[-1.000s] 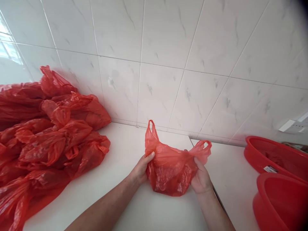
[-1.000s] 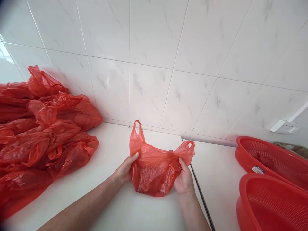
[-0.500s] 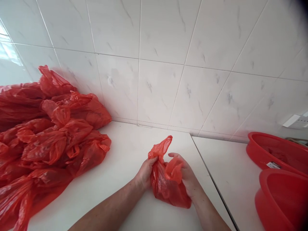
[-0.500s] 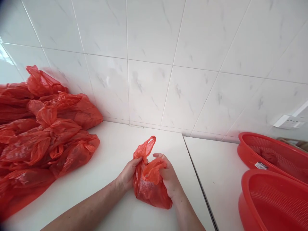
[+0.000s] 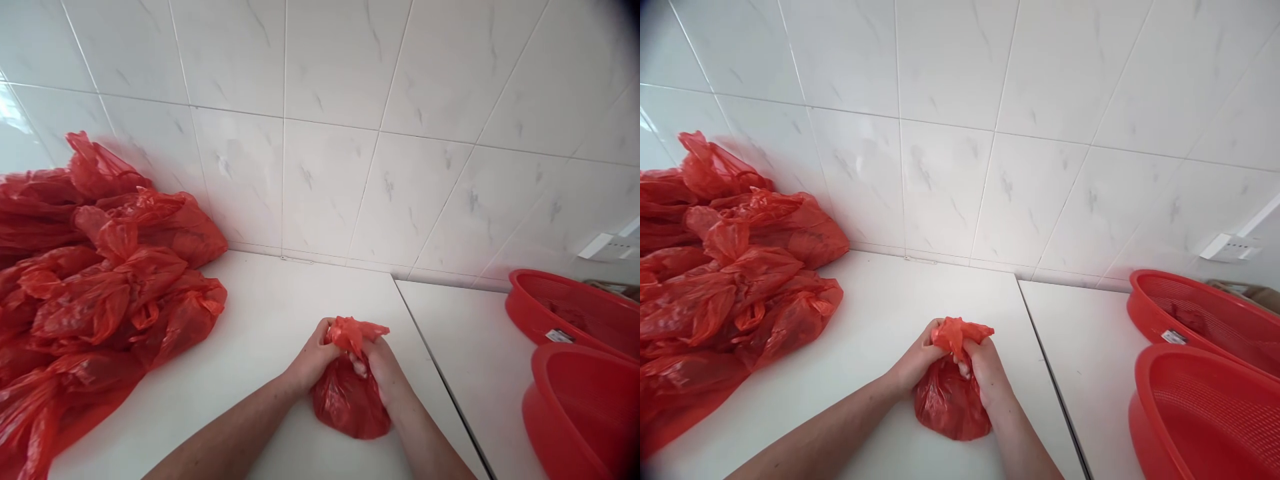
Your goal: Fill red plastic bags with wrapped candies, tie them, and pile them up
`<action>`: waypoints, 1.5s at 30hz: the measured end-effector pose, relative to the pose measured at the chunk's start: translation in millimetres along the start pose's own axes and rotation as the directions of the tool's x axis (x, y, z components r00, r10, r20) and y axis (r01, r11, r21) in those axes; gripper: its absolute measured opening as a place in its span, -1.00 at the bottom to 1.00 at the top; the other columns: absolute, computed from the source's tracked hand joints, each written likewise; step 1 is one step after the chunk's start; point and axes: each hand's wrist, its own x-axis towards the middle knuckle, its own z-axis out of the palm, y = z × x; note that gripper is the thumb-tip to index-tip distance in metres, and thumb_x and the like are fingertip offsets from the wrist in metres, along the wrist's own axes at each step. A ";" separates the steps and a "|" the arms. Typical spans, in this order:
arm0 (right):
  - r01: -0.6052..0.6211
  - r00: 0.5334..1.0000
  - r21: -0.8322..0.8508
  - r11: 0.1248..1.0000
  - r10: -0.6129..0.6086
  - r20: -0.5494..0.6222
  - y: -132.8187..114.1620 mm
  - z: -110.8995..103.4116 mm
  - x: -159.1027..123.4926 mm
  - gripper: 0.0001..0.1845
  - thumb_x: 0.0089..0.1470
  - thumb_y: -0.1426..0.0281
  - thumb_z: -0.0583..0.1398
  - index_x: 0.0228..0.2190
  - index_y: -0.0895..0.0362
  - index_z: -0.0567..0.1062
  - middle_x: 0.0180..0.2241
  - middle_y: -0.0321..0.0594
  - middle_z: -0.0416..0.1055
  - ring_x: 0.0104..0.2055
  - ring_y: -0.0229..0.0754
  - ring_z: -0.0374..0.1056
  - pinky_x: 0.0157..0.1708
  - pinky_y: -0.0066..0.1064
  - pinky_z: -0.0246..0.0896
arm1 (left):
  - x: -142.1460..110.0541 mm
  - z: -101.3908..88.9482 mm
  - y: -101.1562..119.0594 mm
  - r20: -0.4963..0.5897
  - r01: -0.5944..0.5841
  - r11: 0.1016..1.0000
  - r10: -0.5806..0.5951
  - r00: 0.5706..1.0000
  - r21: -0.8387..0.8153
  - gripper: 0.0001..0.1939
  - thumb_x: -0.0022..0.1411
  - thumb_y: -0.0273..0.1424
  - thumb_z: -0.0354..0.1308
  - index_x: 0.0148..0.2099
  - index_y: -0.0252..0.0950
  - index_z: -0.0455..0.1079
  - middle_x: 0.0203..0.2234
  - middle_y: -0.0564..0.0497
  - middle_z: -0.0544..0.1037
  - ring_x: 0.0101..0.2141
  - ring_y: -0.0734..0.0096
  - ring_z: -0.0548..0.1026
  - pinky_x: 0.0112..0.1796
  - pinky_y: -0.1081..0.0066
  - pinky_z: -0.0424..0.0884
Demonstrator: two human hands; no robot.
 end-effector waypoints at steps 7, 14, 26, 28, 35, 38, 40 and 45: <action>0.151 0.985 -0.269 0.951 -0.166 -0.034 6.7 -5.3 -0.3 -0.87 -0.03 0.35 0.16 -0.54 0.10 0.32 -0.69 -0.42 0.22 -0.65 -0.35 0.01 -0.61 -0.45 -0.09 | -2.7 1.5 2.4 -0.068 -0.005 0.999 0.009 0.998 0.053 -0.35 0.23 -0.14 0.08 0.25 -0.23 -0.05 -0.53 0.09 0.48 -0.35 0.31 0.51 -0.10 0.22 0.31; 0.031 0.954 0.125 0.992 -0.066 0.291 1.2 -16.9 -5.3 -0.59 0.08 0.02 0.08 -0.37 0.12 0.44 -0.54 -0.31 0.33 -0.54 -0.31 0.14 -0.45 -0.41 0.11 | 4.4 -7.6 1.4 -0.232 0.104 0.993 -0.113 0.966 -0.048 -0.71 0.17 -0.16 0.11 -0.40 -0.30 0.30 -0.55 0.05 0.43 -0.49 0.44 0.41 -0.41 0.44 0.32; 0.117 0.982 -0.408 0.905 -0.166 -0.087 6.8 -10.0 2.7 -0.72 -0.04 0.38 0.15 -0.20 0.01 0.32 -0.42 -0.35 0.41 -0.45 -0.21 0.34 -0.48 -0.39 0.23 | -4.1 7.5 7.9 -0.205 -0.062 0.992 0.084 0.975 0.108 -0.77 0.27 -0.17 0.02 -0.19 -0.23 0.27 -0.39 0.06 0.40 -0.40 0.48 0.39 -0.34 0.45 0.32; 0.120 0.960 -0.478 0.870 -0.224 -0.168 9.0 -9.4 4.0 -0.76 -0.04 0.38 0.11 -0.24 0.03 0.36 -0.50 -0.35 0.39 -0.49 -0.22 0.30 -0.51 -0.41 0.18 | -5.4 11.7 7.8 -0.133 -0.075 0.984 0.097 0.986 0.163 -0.75 0.30 -0.16 -0.03 -0.20 -0.24 0.27 -0.39 0.05 0.40 -0.40 0.48 0.37 -0.33 0.44 0.31; 0.130 0.970 -0.345 0.930 -0.191 -0.150 8.1 -7.2 4.1 -0.92 -0.15 0.43 0.08 -0.59 0.11 0.35 -0.61 -0.38 0.29 -0.56 -0.32 0.16 -0.57 -0.47 0.03 | -6.8 17.7 2.1 -0.138 -0.123 0.917 0.188 0.972 0.380 -0.77 0.35 -0.21 -0.13 -0.17 -0.20 0.27 -0.33 0.05 0.39 -0.34 0.44 0.35 -0.27 0.40 0.30; 0.086 0.980 -0.258 0.962 -0.128 -0.150 6.2 -9.6 5.0 -0.93 -0.19 0.46 0.11 -0.57 0.12 0.40 -0.62 -0.38 0.30 -0.60 -0.33 0.15 -0.60 -0.47 0.01 | -7.9 15.9 -1.2 -0.149 -0.150 0.843 0.261 0.954 0.516 -0.83 0.35 -0.26 -0.12 -0.15 -0.19 0.24 -0.29 0.04 0.40 -0.31 0.41 0.35 -0.26 0.37 0.31; 0.073 0.992 -0.167 0.983 -0.089 -0.092 4.0 -12.4 4.1 -0.89 -0.18 0.46 0.14 -0.49 0.12 0.45 -0.62 -0.38 0.33 -0.62 -0.34 0.14 -0.61 -0.47 0.02 | -8.0 14.2 -2.7 -0.134 -0.173 0.782 0.311 0.941 0.599 -0.88 0.33 -0.31 -0.10 -0.19 -0.19 0.23 -0.28 0.03 0.41 -0.29 0.38 0.35 -0.25 0.35 0.31; 0.027 0.982 0.123 0.992 -0.049 0.181 -4.4 -25.9 0.0 -0.69 -0.21 0.47 0.30 -0.29 0.13 0.50 -0.38 -0.27 0.47 -0.37 -0.21 0.36 -0.33 -0.36 0.26 | -8.0 9.6 -1.4 -0.070 -0.236 0.696 0.381 0.922 0.678 -0.87 0.32 -0.37 -0.11 -0.24 -0.19 0.26 -0.27 0.01 0.43 -0.27 0.36 0.38 -0.22 0.35 0.33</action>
